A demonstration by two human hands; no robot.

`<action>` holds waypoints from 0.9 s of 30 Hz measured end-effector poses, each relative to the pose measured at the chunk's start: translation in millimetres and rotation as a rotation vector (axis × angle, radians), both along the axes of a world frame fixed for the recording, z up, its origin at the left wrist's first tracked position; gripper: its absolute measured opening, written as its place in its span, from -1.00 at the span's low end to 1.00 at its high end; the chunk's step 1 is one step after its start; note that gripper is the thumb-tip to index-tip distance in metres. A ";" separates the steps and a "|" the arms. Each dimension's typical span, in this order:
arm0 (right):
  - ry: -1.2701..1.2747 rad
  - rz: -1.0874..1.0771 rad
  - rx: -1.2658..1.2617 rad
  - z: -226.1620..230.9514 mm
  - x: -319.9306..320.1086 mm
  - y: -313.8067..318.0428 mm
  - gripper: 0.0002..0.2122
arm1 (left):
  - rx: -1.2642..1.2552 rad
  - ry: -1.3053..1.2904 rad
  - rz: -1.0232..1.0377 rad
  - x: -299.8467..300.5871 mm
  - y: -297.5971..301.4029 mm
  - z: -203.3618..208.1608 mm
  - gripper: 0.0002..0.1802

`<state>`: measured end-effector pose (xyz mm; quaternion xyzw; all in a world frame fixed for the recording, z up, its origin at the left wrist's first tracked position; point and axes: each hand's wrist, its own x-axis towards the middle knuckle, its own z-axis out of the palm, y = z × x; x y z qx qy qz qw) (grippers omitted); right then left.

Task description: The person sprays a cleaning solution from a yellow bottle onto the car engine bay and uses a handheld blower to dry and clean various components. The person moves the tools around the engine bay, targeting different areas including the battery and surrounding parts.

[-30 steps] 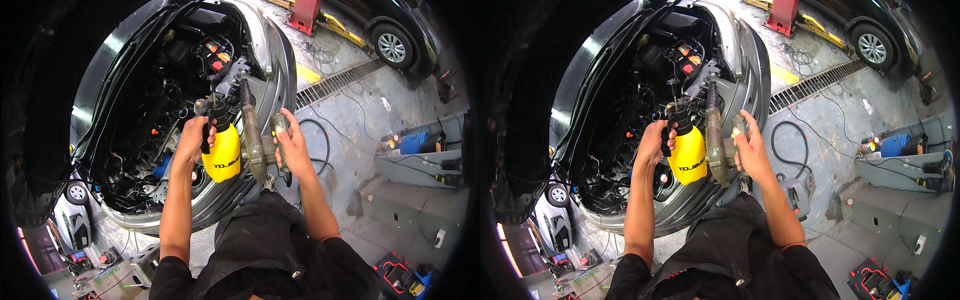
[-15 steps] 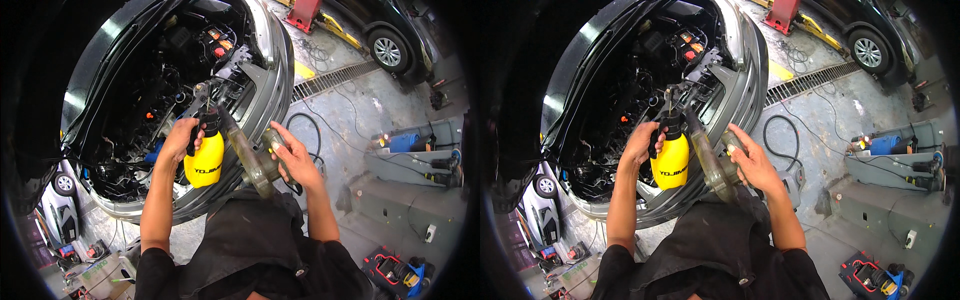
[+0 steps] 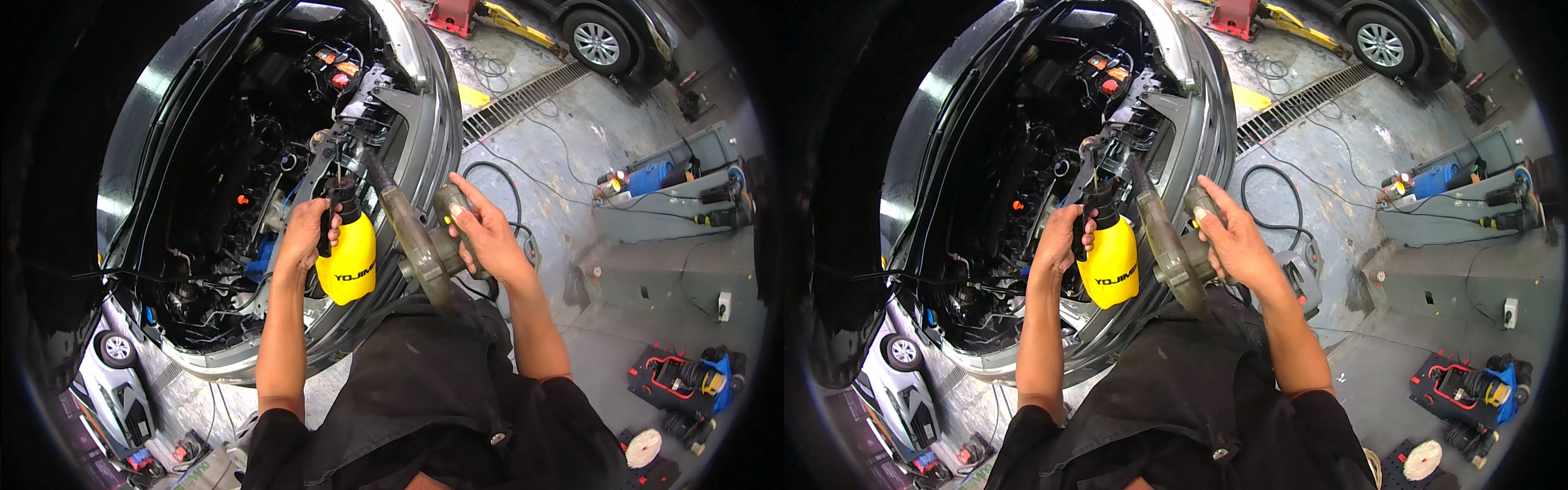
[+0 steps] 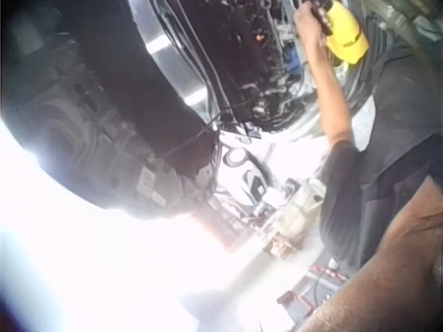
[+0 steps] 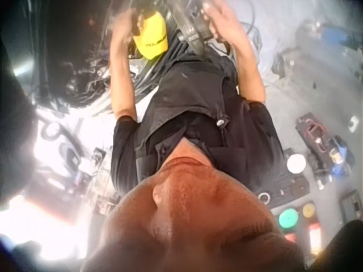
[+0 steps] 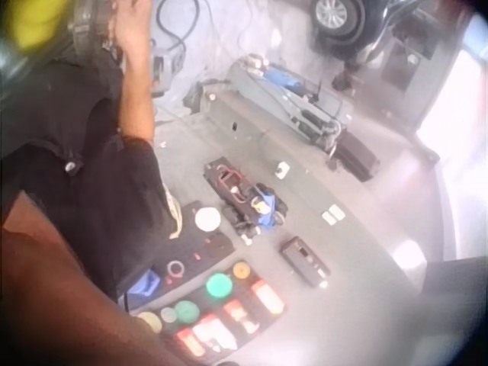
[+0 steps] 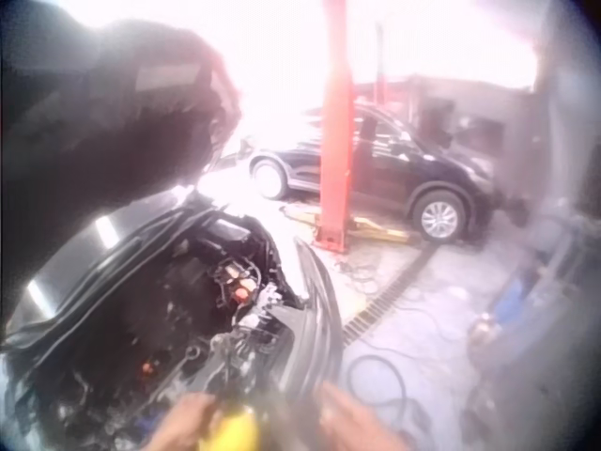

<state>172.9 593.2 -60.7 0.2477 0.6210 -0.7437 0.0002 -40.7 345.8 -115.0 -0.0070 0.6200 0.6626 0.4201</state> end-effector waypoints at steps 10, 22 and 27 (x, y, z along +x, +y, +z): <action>0.080 -0.209 0.029 -27.4 -13.8 -16.9 -0.43 | 0.065 0.048 -0.072 -4.0 22.4 8.4 -0.70; 0.143 -0.202 0.015 -45.7 -82.0 56.7 -0.41 | 0.092 0.033 -0.015 -45.2 86.9 16.8 -0.70; 0.084 -0.044 -0.052 -43.4 -119.8 111.5 -0.46 | 0.029 0.046 0.118 -53.4 109.0 35.4 -0.69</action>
